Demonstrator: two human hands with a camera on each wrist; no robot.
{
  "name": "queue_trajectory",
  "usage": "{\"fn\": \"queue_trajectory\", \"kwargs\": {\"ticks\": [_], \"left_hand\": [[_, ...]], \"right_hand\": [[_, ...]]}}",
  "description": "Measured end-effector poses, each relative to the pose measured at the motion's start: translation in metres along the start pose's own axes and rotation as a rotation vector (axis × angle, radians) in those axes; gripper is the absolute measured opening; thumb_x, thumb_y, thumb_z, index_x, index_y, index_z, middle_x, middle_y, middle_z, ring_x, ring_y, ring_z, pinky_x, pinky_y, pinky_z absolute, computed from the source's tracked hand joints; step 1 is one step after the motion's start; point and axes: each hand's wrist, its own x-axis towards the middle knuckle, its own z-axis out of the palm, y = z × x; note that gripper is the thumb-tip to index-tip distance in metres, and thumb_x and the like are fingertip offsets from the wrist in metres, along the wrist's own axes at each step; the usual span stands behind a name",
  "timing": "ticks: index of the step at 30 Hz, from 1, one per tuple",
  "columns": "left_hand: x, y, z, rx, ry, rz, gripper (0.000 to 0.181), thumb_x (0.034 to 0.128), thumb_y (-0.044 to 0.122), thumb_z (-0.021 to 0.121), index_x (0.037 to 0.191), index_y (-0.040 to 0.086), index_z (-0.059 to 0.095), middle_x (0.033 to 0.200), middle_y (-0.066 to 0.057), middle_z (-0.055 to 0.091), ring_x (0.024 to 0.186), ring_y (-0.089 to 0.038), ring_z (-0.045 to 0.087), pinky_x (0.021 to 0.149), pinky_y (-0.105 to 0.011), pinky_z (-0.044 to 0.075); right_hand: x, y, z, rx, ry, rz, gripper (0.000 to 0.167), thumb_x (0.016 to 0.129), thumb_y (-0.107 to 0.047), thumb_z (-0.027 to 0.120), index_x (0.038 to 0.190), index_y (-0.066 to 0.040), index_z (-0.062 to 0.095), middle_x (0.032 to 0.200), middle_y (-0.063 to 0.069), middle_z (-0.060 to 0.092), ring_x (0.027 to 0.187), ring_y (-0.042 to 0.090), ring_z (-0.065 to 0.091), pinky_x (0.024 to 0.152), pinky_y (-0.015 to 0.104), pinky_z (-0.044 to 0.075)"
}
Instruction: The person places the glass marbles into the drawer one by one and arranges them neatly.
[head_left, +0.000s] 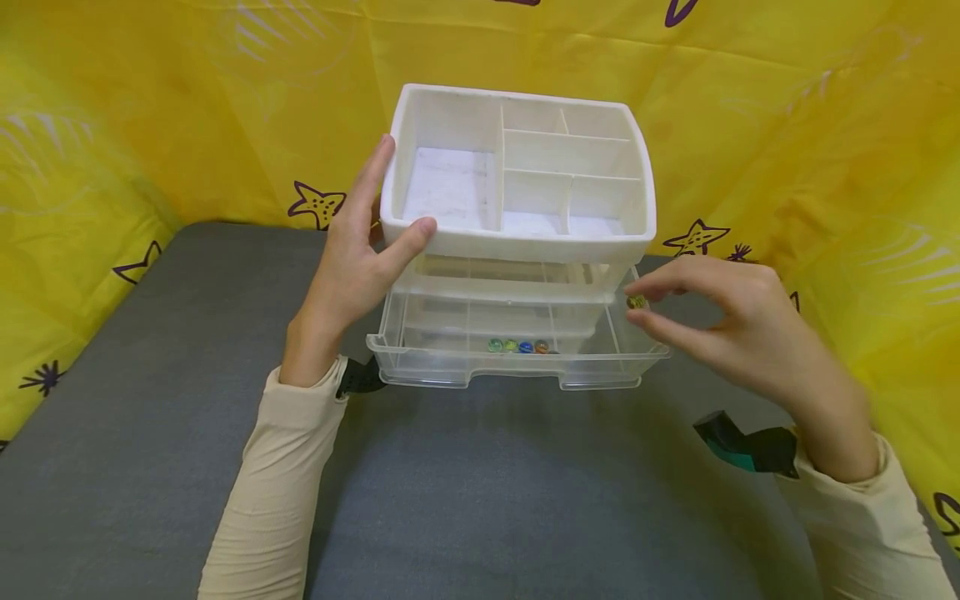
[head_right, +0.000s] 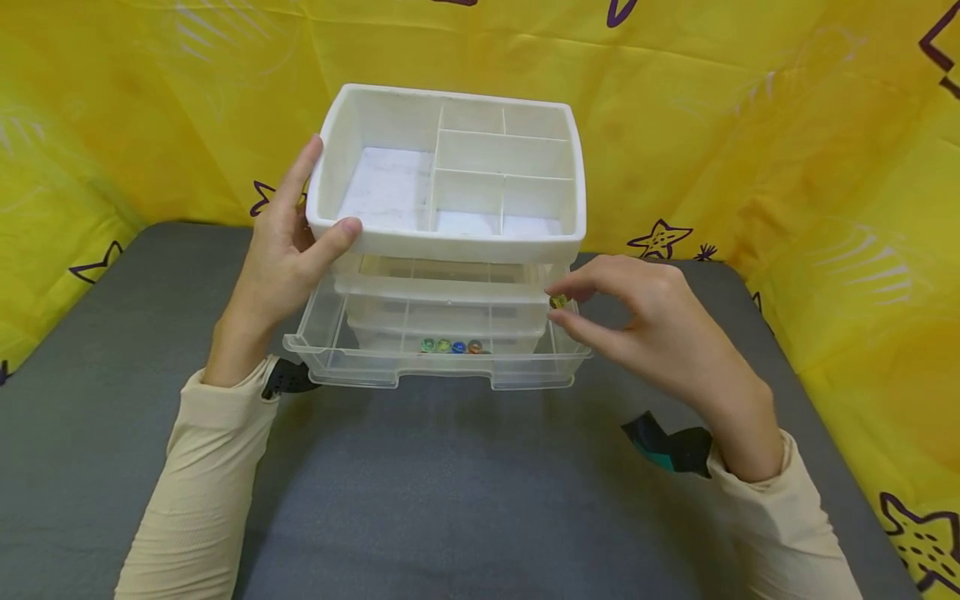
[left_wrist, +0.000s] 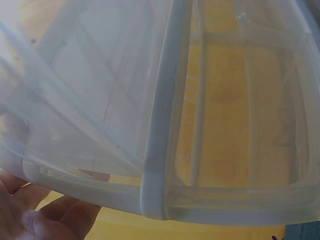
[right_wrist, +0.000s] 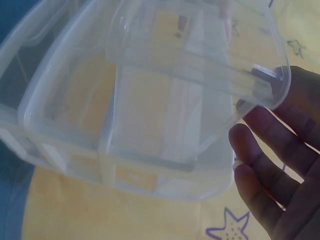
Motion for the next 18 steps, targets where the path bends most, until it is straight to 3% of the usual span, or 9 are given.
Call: {"fn": "queue_trajectory", "kwargs": {"ticks": [2, 4, 14, 18], "left_hand": [[0.000, 0.000, 0.000, -0.001, 0.000, 0.001, 0.080, 0.0905, 0.010, 0.066, 0.158, 0.015, 0.025, 0.164, 0.003, 0.025, 0.119, -0.018, 0.052, 0.090, -0.021, 0.053], [0.000, 0.000, 0.000, -0.003, 0.001, 0.005, 0.080, 0.0905, 0.010, 0.067, 0.158, 0.015, 0.025, 0.164, 0.002, 0.025, 0.118, -0.018, 0.053, 0.089, -0.021, 0.053], [0.000, 0.000, 0.000, -0.002, 0.004, 0.019, 0.079, 0.0905, 0.009, 0.067, 0.158, 0.013, 0.025, 0.164, 0.001, 0.025, 0.118, -0.019, 0.053, 0.087, -0.018, 0.053], [0.000, 0.000, 0.000, 0.005, 0.003, 0.012, 0.079, 0.0906, 0.010, 0.067, 0.158, 0.014, 0.026, 0.164, 0.001, 0.025, 0.118, -0.019, 0.052, 0.087, -0.018, 0.053]], "right_hand": [[0.002, -0.002, 0.001, 0.008, -0.014, -0.004, 0.025, 0.076, -0.005, 0.084, 0.099, -0.012, 0.077, 0.091, -0.003, 0.075, 0.086, -0.003, 0.065, 0.082, 0.005, 0.047], [0.004, -0.003, 0.004, 0.007, -0.011, -0.019, 0.033, 0.071, 0.001, 0.085, 0.099, -0.013, 0.077, 0.090, -0.005, 0.075, 0.085, -0.002, 0.065, 0.081, 0.005, 0.048], [0.012, -0.005, 0.012, 0.013, -0.046, -0.060, 0.039, 0.067, 0.005, 0.084, 0.099, -0.016, 0.076, 0.092, -0.008, 0.074, 0.085, 0.000, 0.062, 0.078, 0.009, 0.047], [0.015, -0.007, 0.014, 0.031, -0.094, -0.077, 0.039, 0.070, 0.003, 0.084, 0.102, -0.018, 0.076, 0.095, -0.009, 0.074, 0.087, -0.001, 0.062, 0.073, 0.012, 0.047]]}}
